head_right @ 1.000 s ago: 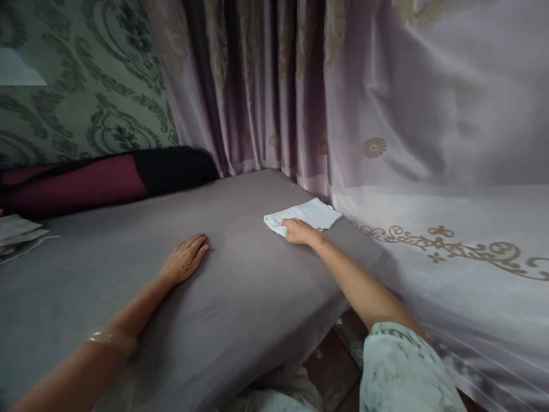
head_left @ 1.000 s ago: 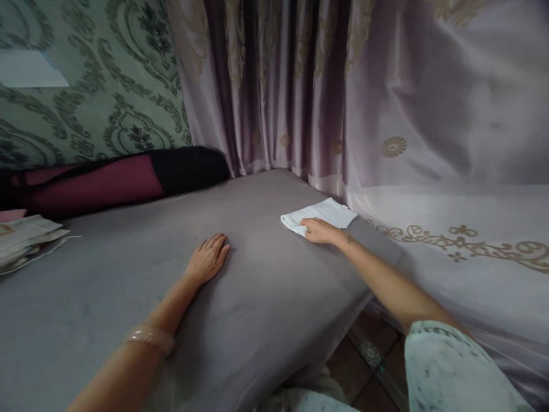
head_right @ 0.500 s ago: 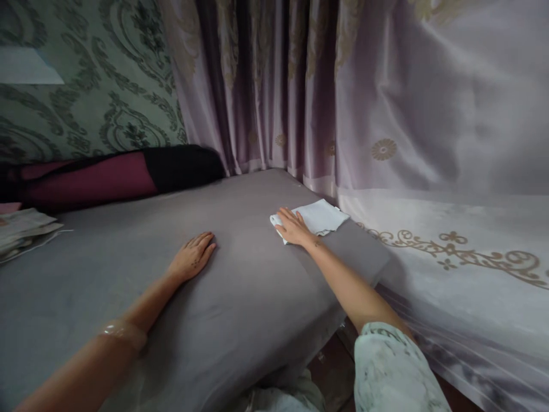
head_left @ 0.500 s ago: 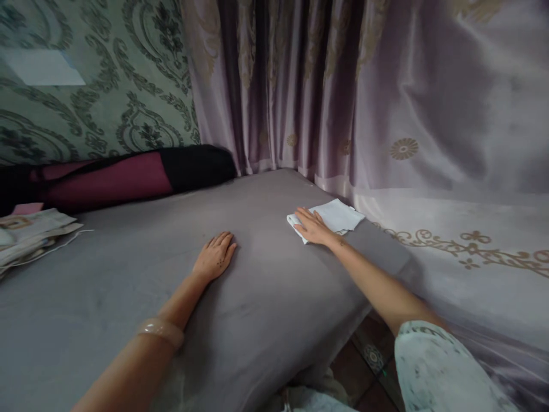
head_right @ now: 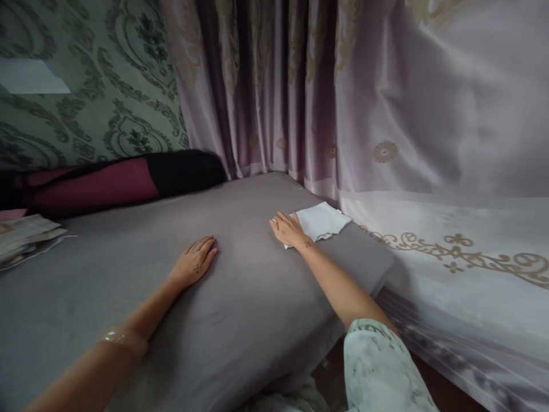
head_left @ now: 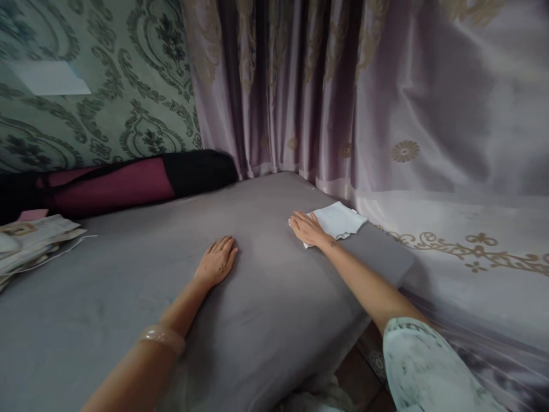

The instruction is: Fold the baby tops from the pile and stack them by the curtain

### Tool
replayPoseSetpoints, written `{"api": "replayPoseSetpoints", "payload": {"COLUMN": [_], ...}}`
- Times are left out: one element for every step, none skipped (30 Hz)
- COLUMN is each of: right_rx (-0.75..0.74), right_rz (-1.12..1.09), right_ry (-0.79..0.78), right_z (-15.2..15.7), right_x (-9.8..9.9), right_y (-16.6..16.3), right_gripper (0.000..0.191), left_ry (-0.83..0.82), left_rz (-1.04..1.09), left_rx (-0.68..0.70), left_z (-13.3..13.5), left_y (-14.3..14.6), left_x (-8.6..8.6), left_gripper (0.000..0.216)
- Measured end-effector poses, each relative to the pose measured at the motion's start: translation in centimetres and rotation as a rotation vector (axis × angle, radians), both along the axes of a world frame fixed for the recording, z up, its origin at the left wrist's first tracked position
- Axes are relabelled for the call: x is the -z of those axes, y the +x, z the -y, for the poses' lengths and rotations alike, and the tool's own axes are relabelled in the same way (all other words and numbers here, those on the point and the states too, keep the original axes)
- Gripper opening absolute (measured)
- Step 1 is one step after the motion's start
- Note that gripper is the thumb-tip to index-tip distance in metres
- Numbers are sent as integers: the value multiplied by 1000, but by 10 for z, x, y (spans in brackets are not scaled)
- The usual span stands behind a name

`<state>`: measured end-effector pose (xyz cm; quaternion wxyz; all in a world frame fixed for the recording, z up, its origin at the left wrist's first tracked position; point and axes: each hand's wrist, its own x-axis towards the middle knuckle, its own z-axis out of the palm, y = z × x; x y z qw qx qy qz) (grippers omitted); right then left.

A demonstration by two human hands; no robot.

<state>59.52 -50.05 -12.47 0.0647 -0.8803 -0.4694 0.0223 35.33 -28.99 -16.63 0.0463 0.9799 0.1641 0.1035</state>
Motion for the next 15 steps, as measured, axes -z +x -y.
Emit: {"api": "replayPoseSetpoints", "payload": {"right_rx": [-1,-3,-9,-18,-20,-5,32,97,186,285,374,436,470,483,483], "right_rz": [20,28,21,0,-26,-42,-39,-13,29,73,106,117,110,97,88], "right_ry": [13,14,5,-9,-17,-11,8,34,62,79,79,60,30,-4,-33], "right_z": [-3,-5,-7,-7,-7,-6,-4,-1,3,7,11,14,18,21,23], "right_x": [3,7,10,12,13,14,13,11,9,8,7,8,9,10,12], "right_y": [-2,-3,-4,-4,-2,1,5,10,15,21,26,31,35,38,40], "right_gripper": [59,59,59,60,61,61,61,62,62,62,62,61,61,59,58], "left_ry": [-3,-5,-8,-10,-10,-9,-6,-2,0,1,0,-2,-6,-9,-11], "left_rz": [-1,-1,-4,-9,-14,-20,-26,-31,-36,-39,-41,-42,-43,-43,-42], "left_rx": [2,3,2,-1,-8,-17,-28,-40,-49,-55,-56,-54,-52,-50,-48], "left_z": [0,1,1,2,2,3,3,4,4,4,5,5,4,4,4], "left_y": [0,0,-1,-1,-1,-1,-1,-1,-1,-1,-1,-1,0,0,0], "left_x": [-1,-1,-2,-2,-2,-2,-2,-2,-2,-2,-2,-2,-2,-2,-2], "left_gripper": [51,51,51,51,51,52,52,52,53,53,53,53,53,53,53]}}
